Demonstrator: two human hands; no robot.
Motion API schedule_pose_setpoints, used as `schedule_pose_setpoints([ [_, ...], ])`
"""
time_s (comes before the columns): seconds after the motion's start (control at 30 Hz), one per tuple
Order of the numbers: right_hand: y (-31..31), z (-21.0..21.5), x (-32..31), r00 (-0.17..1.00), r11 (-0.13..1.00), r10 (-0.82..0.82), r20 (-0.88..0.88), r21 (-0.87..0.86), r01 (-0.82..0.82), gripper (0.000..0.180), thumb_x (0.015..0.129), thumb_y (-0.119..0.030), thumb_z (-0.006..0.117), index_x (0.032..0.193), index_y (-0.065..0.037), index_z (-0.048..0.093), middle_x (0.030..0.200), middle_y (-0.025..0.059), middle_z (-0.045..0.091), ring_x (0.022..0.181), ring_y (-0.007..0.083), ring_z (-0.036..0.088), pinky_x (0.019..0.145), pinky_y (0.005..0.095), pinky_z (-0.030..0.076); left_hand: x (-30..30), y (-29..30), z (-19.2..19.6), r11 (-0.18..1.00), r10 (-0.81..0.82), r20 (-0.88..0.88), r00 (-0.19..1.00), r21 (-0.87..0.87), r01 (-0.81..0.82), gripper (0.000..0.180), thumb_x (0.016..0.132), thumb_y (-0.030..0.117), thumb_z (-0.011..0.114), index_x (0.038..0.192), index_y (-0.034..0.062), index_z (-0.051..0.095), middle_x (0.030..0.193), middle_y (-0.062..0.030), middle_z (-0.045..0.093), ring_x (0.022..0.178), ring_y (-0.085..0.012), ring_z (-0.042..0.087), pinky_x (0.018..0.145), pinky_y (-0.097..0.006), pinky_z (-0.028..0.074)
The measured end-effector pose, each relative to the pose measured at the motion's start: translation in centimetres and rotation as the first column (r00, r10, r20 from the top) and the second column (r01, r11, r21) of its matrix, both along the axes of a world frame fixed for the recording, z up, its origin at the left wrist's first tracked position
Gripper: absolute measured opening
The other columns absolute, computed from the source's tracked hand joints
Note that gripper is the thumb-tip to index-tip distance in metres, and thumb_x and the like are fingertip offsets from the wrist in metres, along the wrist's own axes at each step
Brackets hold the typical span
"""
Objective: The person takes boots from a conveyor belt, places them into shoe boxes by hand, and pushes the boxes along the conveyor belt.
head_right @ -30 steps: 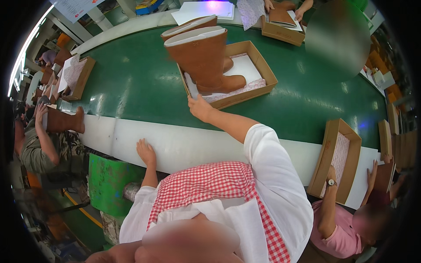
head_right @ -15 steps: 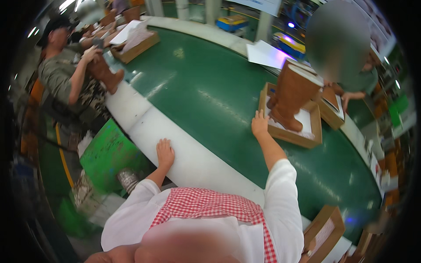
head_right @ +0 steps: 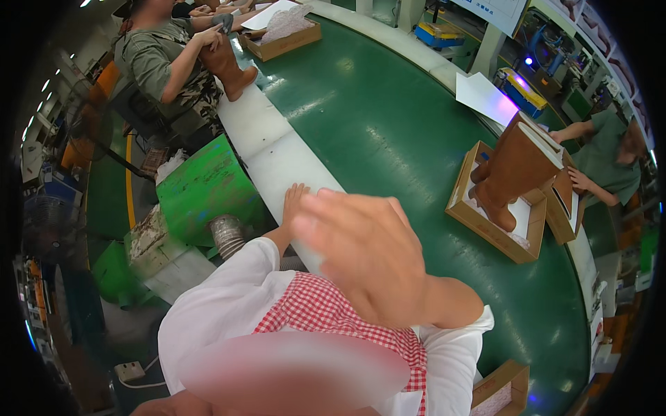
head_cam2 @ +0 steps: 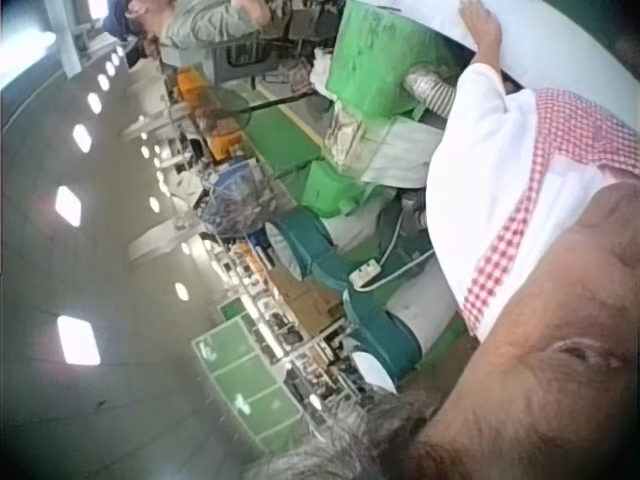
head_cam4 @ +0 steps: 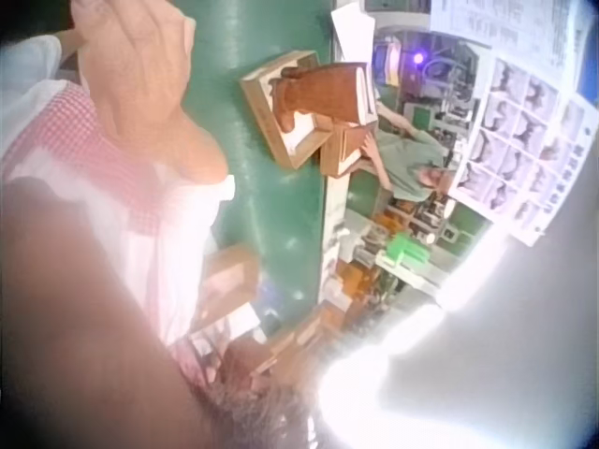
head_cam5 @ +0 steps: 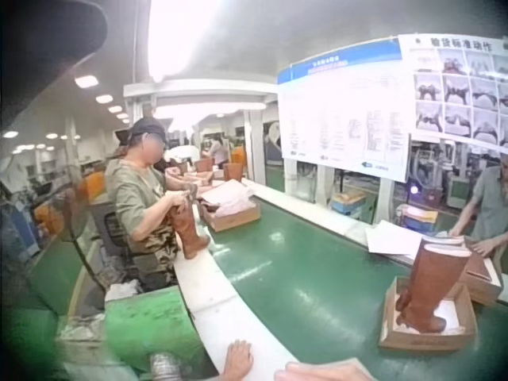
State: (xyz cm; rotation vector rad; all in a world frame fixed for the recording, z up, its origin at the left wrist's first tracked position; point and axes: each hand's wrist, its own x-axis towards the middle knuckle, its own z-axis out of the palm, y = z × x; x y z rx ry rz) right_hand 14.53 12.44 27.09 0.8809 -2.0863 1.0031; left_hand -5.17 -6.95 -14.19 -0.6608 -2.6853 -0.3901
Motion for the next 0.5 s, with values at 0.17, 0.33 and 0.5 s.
schedule_pose_setpoints([
  [0.17, -3.9, 3.8, 5.7, 0.895, 0.957, -0.273, -0.354, -0.006, 0.29, 0.033, 0.088, -0.012, 0.045, 0.12, -0.011, 0.049, 0.117, 0.017, 0.053, 0.097, 0.0344, 0.055, 0.073, 0.0391, 0.045, -0.1, -0.4, -0.8, 1.0, -0.011, 0.0, 1.0, 0.029, 0.011, 0.035, 0.082, 0.012, 0.054, 0.116, 0.0042, 0.05, 0.125, -0.0155, 0.048, 0.123, -0.0347, 0.038, 0.104, -0.049, 0.028],
  [0.33, -7.3, 4.3, 10.1, 0.733, 0.734, -0.679, -0.035, -0.032, 0.679, 0.027, 0.091, -0.015, 0.042, 0.116, -0.018, 0.053, 0.116, 0.0145, 0.054, 0.094, 0.0269, 0.051, 0.072, 0.0363, 0.046, -0.4, 0.2, -1.2, 0.999, -0.025, -0.011, 1.0, -0.038, 0.025, 0.037, 0.083, 0.012, 0.053, 0.119, 0.0047, 0.049, 0.129, -0.0151, 0.046, 0.125, -0.0349, 0.036, 0.104, -0.049, 0.028],
  [0.5, -8.4, 5.5, 11.8, 0.697, 0.7, -0.707, 0.115, -0.025, 0.714, 0.025, 0.092, -0.014, 0.042, 0.114, -0.014, 0.054, 0.118, 0.0155, 0.053, 0.095, 0.0261, 0.051, 0.071, 0.0313, 0.046, 0.3, 0.2, -0.6, 0.996, 0.015, 0.061, 0.998, -0.089, -0.009, 0.04, 0.087, 0.015, 0.047, 0.126, 0.0069, 0.045, 0.135, -0.0148, 0.041, 0.129, -0.0347, 0.032, 0.106, -0.049, 0.024],
])
